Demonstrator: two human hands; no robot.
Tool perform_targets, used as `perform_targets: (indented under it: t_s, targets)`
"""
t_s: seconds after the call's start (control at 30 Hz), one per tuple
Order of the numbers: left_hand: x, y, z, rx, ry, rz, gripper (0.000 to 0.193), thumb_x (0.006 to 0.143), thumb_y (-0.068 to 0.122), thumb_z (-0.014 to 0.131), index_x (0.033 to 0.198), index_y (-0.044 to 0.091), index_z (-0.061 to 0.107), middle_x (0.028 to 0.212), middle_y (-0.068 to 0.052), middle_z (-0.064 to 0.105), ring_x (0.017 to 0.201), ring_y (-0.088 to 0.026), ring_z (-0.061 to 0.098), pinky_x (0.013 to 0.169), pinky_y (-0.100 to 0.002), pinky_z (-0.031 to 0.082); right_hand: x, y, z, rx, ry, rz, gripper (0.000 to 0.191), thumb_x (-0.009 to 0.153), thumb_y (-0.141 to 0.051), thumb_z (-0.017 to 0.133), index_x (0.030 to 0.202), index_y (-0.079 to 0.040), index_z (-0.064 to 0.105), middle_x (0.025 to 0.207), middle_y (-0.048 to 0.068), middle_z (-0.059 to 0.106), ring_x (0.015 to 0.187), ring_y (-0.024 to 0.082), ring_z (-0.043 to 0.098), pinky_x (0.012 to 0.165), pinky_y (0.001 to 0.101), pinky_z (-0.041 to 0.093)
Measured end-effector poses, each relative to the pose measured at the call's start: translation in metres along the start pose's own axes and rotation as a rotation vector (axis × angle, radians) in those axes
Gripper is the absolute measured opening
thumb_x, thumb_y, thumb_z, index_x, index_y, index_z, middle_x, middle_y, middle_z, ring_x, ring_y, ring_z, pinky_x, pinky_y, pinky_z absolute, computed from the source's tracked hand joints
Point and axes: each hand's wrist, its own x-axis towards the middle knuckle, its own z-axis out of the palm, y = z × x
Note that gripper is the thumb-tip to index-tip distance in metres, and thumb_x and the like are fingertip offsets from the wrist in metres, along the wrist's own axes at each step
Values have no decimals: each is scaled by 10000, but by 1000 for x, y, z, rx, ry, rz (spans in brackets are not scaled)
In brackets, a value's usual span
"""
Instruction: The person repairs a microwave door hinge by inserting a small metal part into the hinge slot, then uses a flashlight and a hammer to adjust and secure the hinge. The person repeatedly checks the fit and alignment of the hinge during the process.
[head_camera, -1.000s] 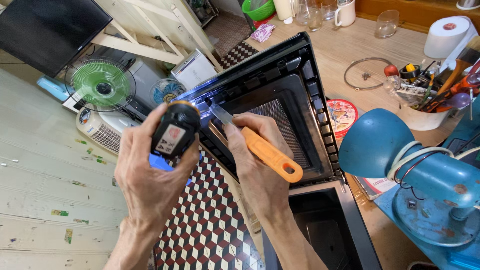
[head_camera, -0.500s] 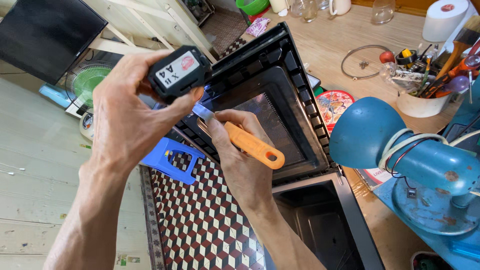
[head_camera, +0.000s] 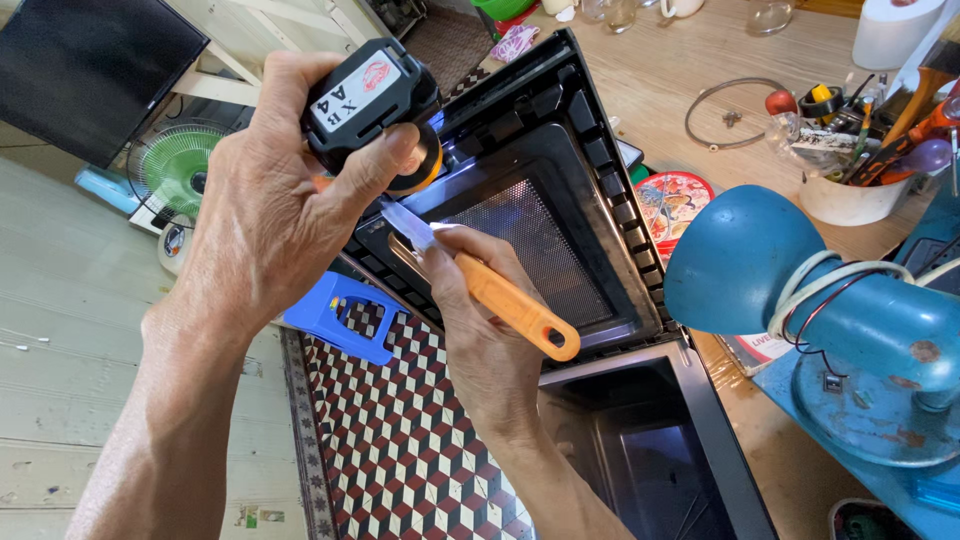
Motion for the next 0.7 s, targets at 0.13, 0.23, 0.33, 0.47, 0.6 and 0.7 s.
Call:
perform_targets:
  t_s: [0.13, 0.23, 0.33, 0.47, 0.6, 0.7]
  targets:
    - [-1, -3, 1, 33, 8, 92, 491, 1072, 407, 669, 1361, 52, 491, 949, -164, 748, 819, -262, 765, 662, -370, 581, -3, 3, 0, -11, -24, -59, 177, 1023, -107, 647, 1180, -37, 688, 1152, 70, 703, 1044, 139, 728, 931, 254, 629]
    - [1, -3, -1, 26, -9, 88, 497, 1082, 409, 652, 1368, 41, 477, 938, -175, 742, 810, -270, 767, 651, -382, 579, -3, 5, 0, -29, -34, -67, 168, 1030, -91, 643, 1177, -30, 695, 1172, 84, 711, 1051, 147, 727, 943, 264, 620]
    - [2, -3, -1, 11, -31, 76, 505, 1075, 419, 632, 1368, 42, 468, 931, -179, 744, 817, -268, 773, 633, -382, 577, 0, 8, -2, -20, -54, -71, 165, 1035, -80, 644, 1178, -22, 701, 1174, 94, 721, 1032, 146, 725, 924, 264, 611]
    - [6, 0, -2, 35, -60, 33, 506, 1047, 443, 627, 1339, 58, 476, 851, -187, 738, 766, -284, 766, 598, -404, 560, 2, 8, -5, 94, -111, -63, 175, 1032, -89, 628, 1185, -25, 683, 1230, 75, 697, 1091, 133, 734, 992, 264, 621]
    - [9, 6, -5, 65, -62, 136, 483, 1080, 426, 622, 1338, 44, 480, 882, -189, 732, 790, -323, 755, 600, -416, 554, 3, 2, -3, -22, -85, -80, 163, 1024, -82, 655, 1166, -12, 696, 1183, 90, 713, 1046, 147, 720, 922, 263, 612]
    - [11, 11, -11, 121, -139, 49, 506, 1023, 450, 605, 1324, 67, 467, 807, -193, 715, 746, -338, 746, 562, -426, 550, -1, -5, -1, -37, -17, 36, 168, 1014, -90, 660, 1152, -3, 701, 1099, 100, 718, 989, 166, 716, 880, 276, 610]
